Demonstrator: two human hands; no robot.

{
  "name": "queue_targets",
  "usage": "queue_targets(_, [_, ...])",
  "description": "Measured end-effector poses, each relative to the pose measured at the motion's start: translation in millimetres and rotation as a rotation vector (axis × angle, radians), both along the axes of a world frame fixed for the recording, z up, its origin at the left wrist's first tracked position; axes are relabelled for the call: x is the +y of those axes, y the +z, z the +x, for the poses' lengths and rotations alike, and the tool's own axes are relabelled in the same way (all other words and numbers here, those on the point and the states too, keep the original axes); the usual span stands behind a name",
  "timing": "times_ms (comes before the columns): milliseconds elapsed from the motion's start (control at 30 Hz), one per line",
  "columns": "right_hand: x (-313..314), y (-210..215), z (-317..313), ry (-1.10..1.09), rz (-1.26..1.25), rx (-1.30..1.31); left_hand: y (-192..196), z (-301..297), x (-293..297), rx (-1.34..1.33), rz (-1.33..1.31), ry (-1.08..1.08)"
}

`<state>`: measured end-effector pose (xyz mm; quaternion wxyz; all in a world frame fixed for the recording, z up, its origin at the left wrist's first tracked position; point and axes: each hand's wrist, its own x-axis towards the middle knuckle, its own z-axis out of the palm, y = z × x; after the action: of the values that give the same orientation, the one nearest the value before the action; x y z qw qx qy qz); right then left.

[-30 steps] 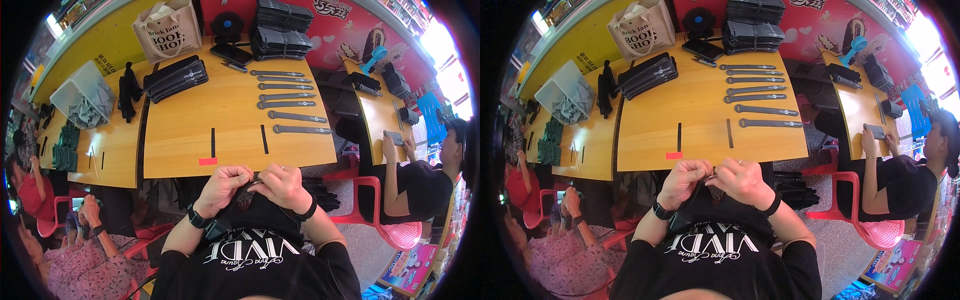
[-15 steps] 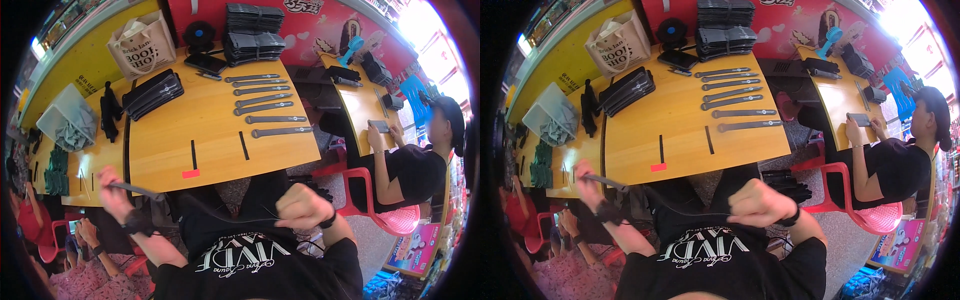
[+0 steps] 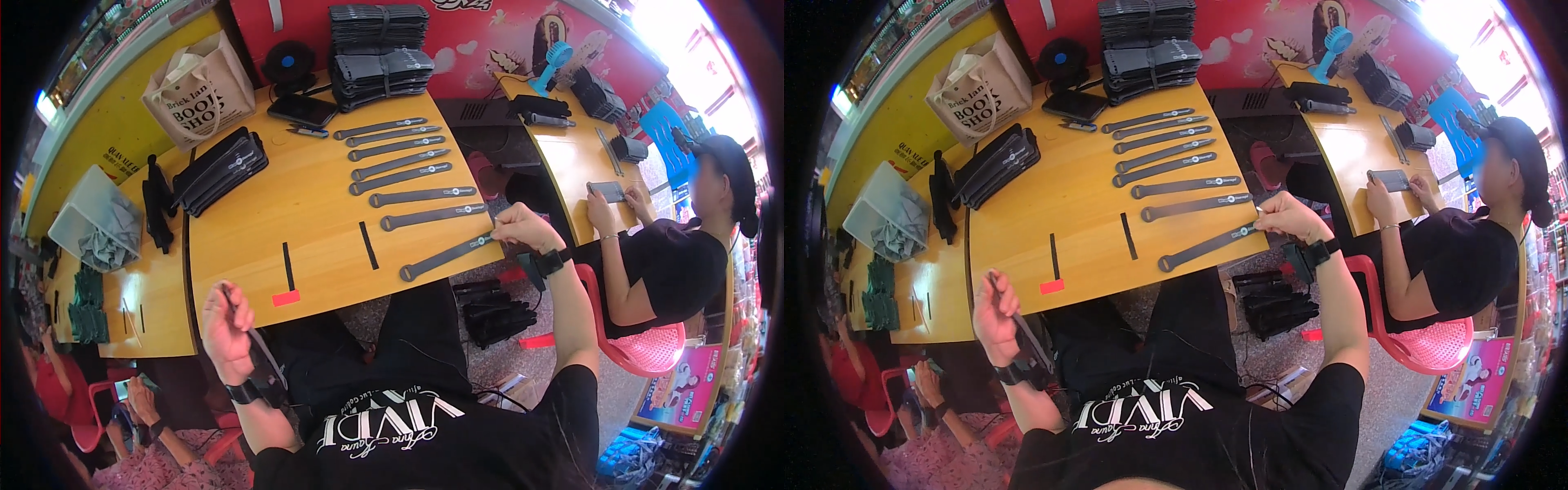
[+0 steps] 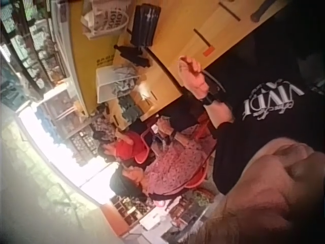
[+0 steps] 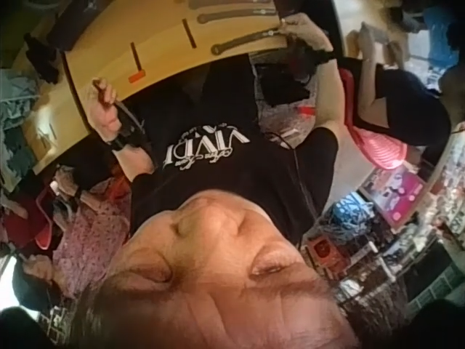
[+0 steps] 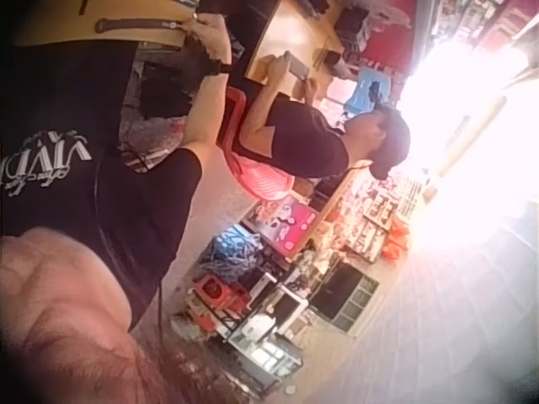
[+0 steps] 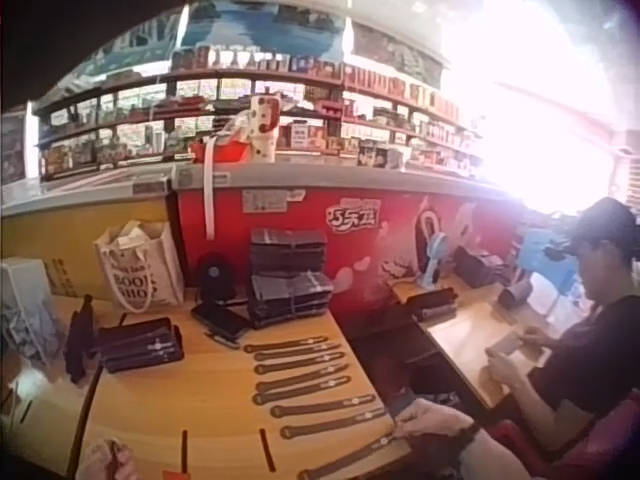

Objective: Assembling and organizing leather straps by attaching small metal hardware components.

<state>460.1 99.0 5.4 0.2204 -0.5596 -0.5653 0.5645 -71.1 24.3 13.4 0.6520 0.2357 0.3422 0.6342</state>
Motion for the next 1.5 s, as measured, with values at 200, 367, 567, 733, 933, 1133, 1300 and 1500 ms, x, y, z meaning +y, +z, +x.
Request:
queue_targets(200, [10.4, -3.2, 3.8, -0.064, 0.057, -0.035, 5.6, 49.8, 8.8, 0.175, -0.012, -0.085])
queue_targets(367, [7.3, -2.3, 6.2, -0.068, 0.189, -0.153, 7.4, 73.5, 6.1, 0.192, -0.051, -0.062])
queue_targets(567, [-46.2, 39.4, -84.2, -0.187, 0.702, -0.356, -0.7, 87.3, -5.1, 0.297, -0.103, -0.196])
queue_targets(733, [-89.0, 31.3, -215.8, 0.087, 0.502, 0.118, -9.5, 101.0, -9.2, 0.227, -0.086, -0.23])
queue_targets(933, [-92.0, 14.7, -278.3, -0.045, 0.826, 0.121, -7.4, 92.5, -17.1, 0.106, -0.064, -0.227])
queue_targets(1133, [-94.9, 20.2, -283.0, -0.06, 0.857, -0.005, -6.5, 87.9, -16.5, 0.045, -0.094, -0.229])
queue_targets(1300, [-94.5, 16.3, -285.0, -0.067, 0.896, -0.019, -6.4, 88.0, -17.9, 0.032, -0.082, -0.244])
queue_targets(1500, [-95.2, 12.9, -283.1, -0.073, 0.929, -0.066, -7.1, 91.7, -17.7, 0.015, -0.073, -0.246])
